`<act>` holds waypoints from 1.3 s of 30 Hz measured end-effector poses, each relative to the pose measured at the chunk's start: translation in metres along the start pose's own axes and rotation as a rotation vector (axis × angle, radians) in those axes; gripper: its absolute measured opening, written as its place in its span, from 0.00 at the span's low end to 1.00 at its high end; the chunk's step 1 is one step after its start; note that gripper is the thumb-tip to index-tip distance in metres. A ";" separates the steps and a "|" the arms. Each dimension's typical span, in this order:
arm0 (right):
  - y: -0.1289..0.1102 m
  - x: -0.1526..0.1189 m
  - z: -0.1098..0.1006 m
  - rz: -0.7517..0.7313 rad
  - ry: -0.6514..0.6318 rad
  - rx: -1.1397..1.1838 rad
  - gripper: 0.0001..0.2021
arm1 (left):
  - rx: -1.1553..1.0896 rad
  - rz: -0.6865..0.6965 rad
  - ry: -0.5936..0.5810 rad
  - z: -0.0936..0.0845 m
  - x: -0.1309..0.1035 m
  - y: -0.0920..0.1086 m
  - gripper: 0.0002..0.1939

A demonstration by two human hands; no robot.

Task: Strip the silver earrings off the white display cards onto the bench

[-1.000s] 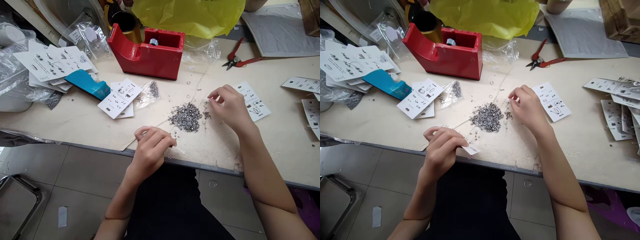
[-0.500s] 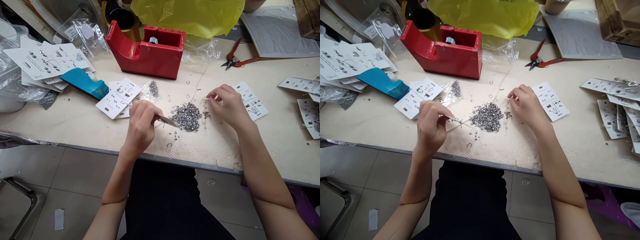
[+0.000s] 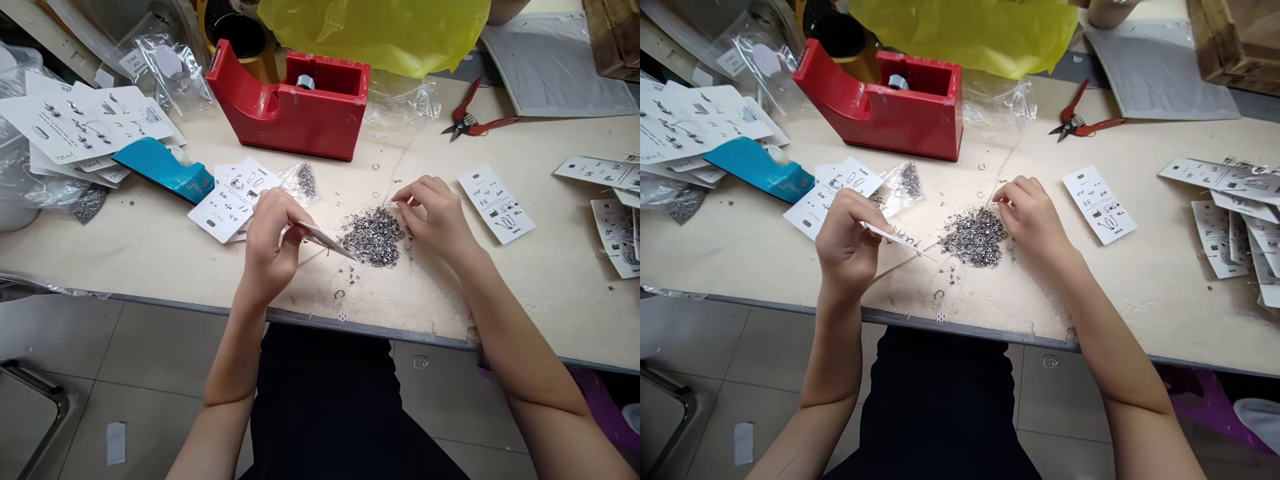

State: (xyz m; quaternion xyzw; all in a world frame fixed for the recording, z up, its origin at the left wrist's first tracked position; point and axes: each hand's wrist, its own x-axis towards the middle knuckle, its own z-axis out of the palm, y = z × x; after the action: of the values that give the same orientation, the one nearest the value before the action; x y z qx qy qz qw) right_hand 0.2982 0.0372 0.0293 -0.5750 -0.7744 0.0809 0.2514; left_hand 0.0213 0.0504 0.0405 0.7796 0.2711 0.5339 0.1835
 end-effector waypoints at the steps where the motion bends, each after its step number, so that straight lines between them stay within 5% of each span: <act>1: -0.003 0.001 0.000 -0.009 -0.003 0.009 0.06 | -0.017 -0.002 -0.004 -0.002 -0.001 0.001 0.07; 5: -0.013 0.005 0.001 -0.060 -0.039 0.019 0.07 | -0.086 -0.013 0.003 -0.006 -0.002 0.002 0.09; 13: -0.031 0.021 0.012 -0.161 -0.166 0.033 0.08 | -0.199 -0.032 0.209 -0.009 -0.004 -0.004 0.07; 19: -0.051 0.040 0.019 -0.245 -0.343 -0.118 0.10 | -0.214 -0.062 0.225 -0.009 -0.006 -0.002 0.06; 24: -0.051 0.044 0.019 -0.217 -0.362 -0.097 0.09 | -0.268 -0.102 0.225 -0.010 -0.006 0.002 0.05; 27: -0.061 0.043 0.010 -0.188 -0.270 0.082 0.07 | -0.308 -0.117 0.191 -0.010 -0.007 0.004 0.04; 32: -0.106 0.032 -0.013 -0.091 -0.106 0.717 0.04 | -0.426 -0.081 0.087 -0.010 -0.007 0.008 0.05; 39: -0.134 0.014 -0.002 0.018 -0.143 1.184 0.03 | -0.501 -0.077 0.009 -0.009 -0.007 0.011 0.11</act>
State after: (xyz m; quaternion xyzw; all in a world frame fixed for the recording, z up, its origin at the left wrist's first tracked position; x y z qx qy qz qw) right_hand 0.1821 0.0061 0.0903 -0.3368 -0.6075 0.5397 0.4756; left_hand 0.0135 0.0376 0.0443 0.6964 0.1609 0.5806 0.3899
